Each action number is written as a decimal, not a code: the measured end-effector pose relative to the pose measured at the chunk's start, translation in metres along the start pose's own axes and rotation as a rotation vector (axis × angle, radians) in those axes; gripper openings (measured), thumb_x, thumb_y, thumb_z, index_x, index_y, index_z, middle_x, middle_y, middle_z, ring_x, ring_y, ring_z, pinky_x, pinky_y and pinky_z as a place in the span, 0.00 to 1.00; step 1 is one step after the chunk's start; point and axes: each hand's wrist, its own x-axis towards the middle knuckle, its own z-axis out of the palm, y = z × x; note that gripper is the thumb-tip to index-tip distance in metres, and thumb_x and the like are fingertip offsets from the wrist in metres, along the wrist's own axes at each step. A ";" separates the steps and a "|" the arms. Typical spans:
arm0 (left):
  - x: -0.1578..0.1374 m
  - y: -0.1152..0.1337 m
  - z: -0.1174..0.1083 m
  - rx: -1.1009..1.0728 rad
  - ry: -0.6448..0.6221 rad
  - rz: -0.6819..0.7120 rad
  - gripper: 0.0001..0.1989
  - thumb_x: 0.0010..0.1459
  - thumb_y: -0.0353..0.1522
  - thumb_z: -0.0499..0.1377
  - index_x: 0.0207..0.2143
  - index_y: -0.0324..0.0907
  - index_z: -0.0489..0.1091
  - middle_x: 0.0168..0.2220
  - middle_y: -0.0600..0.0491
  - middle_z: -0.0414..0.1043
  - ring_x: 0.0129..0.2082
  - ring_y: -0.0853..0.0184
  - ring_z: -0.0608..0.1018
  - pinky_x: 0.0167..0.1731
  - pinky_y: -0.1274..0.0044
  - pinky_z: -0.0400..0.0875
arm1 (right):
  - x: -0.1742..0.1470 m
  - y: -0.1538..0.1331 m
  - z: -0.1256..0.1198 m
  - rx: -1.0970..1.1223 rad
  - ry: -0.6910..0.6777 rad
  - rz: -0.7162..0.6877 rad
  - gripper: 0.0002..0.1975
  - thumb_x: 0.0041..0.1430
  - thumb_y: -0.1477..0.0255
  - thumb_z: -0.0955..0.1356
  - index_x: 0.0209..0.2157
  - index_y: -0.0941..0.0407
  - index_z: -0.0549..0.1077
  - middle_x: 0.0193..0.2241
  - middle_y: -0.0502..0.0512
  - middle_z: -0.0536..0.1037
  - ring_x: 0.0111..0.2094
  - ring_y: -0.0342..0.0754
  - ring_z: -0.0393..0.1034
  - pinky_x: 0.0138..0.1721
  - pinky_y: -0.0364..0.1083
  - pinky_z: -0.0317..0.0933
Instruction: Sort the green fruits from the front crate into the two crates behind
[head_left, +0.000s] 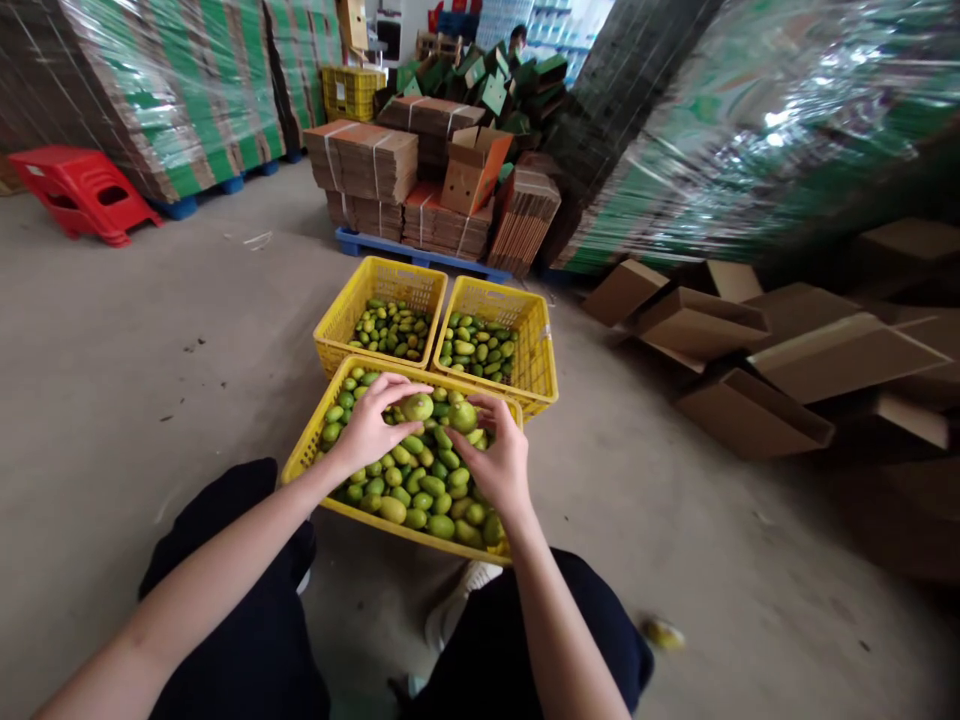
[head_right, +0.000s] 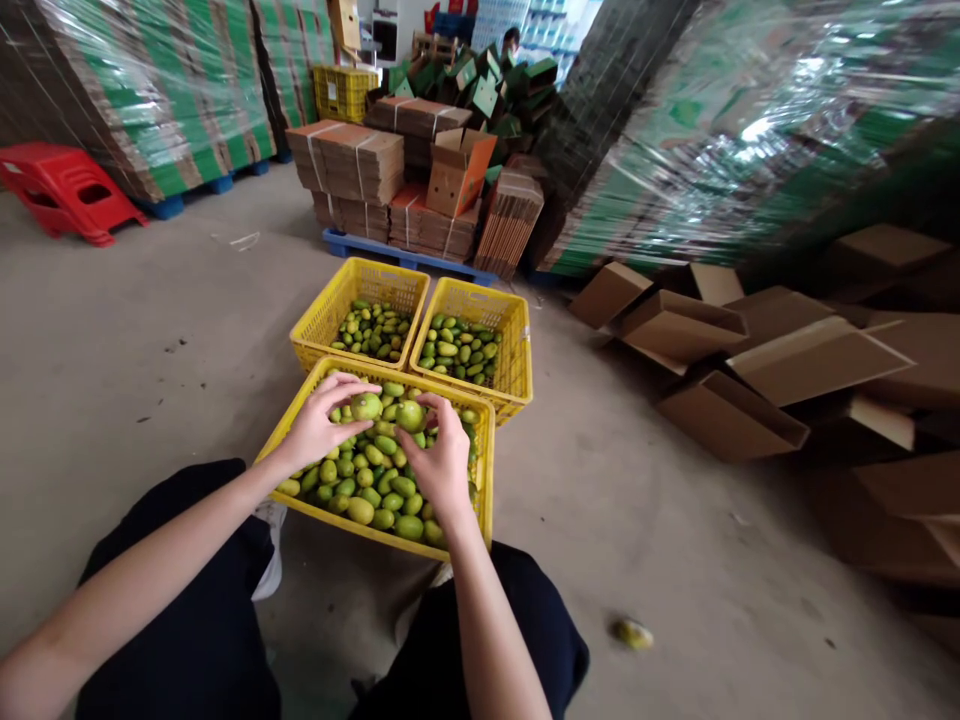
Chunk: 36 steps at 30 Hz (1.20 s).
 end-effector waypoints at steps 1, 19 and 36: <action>0.000 -0.001 0.000 0.061 0.014 0.054 0.18 0.49 0.29 0.67 0.45 0.49 0.78 0.43 0.50 0.69 0.47 0.61 0.73 0.53 0.68 0.69 | 0.000 -0.001 0.001 -0.003 0.012 -0.006 0.17 0.49 0.70 0.72 0.42 0.52 0.70 0.41 0.55 0.78 0.38 0.52 0.71 0.44 0.52 0.67; -0.002 0.006 0.000 0.146 0.057 0.192 0.25 0.51 0.21 0.61 0.49 0.51 0.76 0.44 0.51 0.67 0.48 0.64 0.72 0.55 0.70 0.67 | -0.002 -0.012 0.012 -0.065 0.007 -0.160 0.14 0.56 0.72 0.67 0.46 0.51 0.73 0.46 0.58 0.76 0.49 0.55 0.71 0.51 0.55 0.67; 0.013 -0.012 0.002 -0.779 -0.009 -0.918 0.06 0.53 0.25 0.57 0.33 0.36 0.74 0.27 0.50 0.78 0.31 0.66 0.81 0.36 0.77 0.75 | 0.013 0.011 0.027 0.607 -0.201 0.563 0.21 0.45 0.56 0.72 0.36 0.51 0.63 0.30 0.51 0.76 0.31 0.51 0.76 0.38 0.53 0.73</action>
